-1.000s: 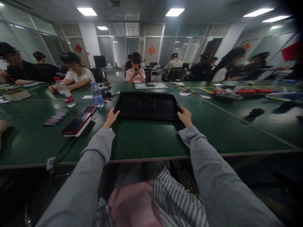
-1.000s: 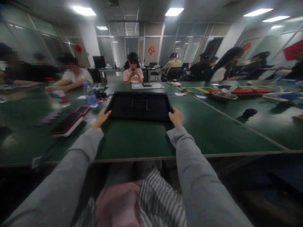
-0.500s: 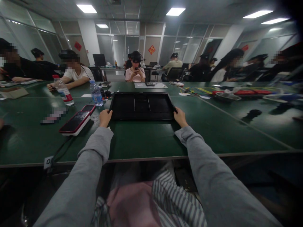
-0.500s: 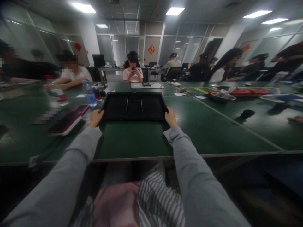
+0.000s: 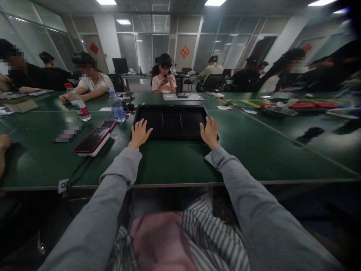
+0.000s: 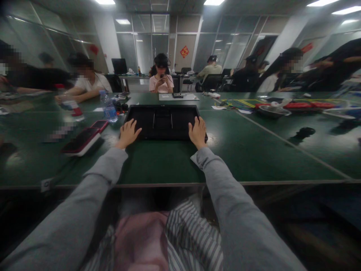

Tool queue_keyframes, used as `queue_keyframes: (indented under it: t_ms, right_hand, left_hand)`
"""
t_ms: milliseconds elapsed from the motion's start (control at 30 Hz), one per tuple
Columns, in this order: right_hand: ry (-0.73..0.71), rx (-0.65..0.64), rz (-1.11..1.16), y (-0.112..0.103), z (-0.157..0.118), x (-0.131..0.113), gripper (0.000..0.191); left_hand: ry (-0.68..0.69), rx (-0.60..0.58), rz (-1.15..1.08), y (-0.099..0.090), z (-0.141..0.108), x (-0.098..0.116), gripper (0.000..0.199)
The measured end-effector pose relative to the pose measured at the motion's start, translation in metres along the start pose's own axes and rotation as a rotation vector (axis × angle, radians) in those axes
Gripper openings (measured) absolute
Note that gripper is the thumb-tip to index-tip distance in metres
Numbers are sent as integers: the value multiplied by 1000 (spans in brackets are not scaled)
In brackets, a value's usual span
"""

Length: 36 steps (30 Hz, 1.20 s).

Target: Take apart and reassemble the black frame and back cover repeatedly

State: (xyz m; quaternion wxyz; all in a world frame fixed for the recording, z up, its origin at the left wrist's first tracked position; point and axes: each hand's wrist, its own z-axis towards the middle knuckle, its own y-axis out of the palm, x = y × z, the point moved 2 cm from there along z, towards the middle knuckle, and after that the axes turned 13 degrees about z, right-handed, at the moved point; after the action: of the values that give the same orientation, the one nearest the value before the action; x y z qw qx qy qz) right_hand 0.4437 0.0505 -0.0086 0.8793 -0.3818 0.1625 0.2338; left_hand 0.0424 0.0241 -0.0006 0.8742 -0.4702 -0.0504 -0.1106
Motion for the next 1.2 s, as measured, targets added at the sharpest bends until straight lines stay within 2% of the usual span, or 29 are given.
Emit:
queue_keyframes:
  t_ms: [100,200,300,367,433,500,633,733,833,900,1000,1200]
  right_hand:
    - [-29,-109,-9,11,-3,-8,54]
    - [-15,-67,9,9,-1,-2,54]
    - [89,48,48,0,4,19,57]
    - [208,75,106,-4,7,37,59]
    - [298,34,180,-4,10,53,59]
    - [351,-13,235,-2,14,64,56]
    - [420,-84,337,-5,23,76,57]
    - [504,-219,520,-17,27,84,56]
    - [545,-337,638,-30,26,91,47]
    - [517,-296,626,-35,25,91,45]
    - [512,-163,584,-33,24,88,49]
    - [488,-85,638,-26,22,87,54]
  left_hand:
    - [29,-52,-1,5,-3,3,48]
    - [4,-20,-21,1,0,-4,46]
    - [-165,96,-53,-3,7,-26,47]
    - [-332,92,-99,0,12,-46,48]
    - [-431,-8,-180,8,16,-64,46]
    - [-445,-82,-260,15,18,-77,41]
    - [-491,-73,-349,17,20,-89,42]
    - [-510,-61,-339,11,20,-92,44]
    - [-494,-74,-307,7,18,-92,45]
    - [-466,-79,-288,6,17,-92,45]
    - [-443,-68,-245,7,16,-91,44]
    - [-473,3,-311,10,19,-93,35]
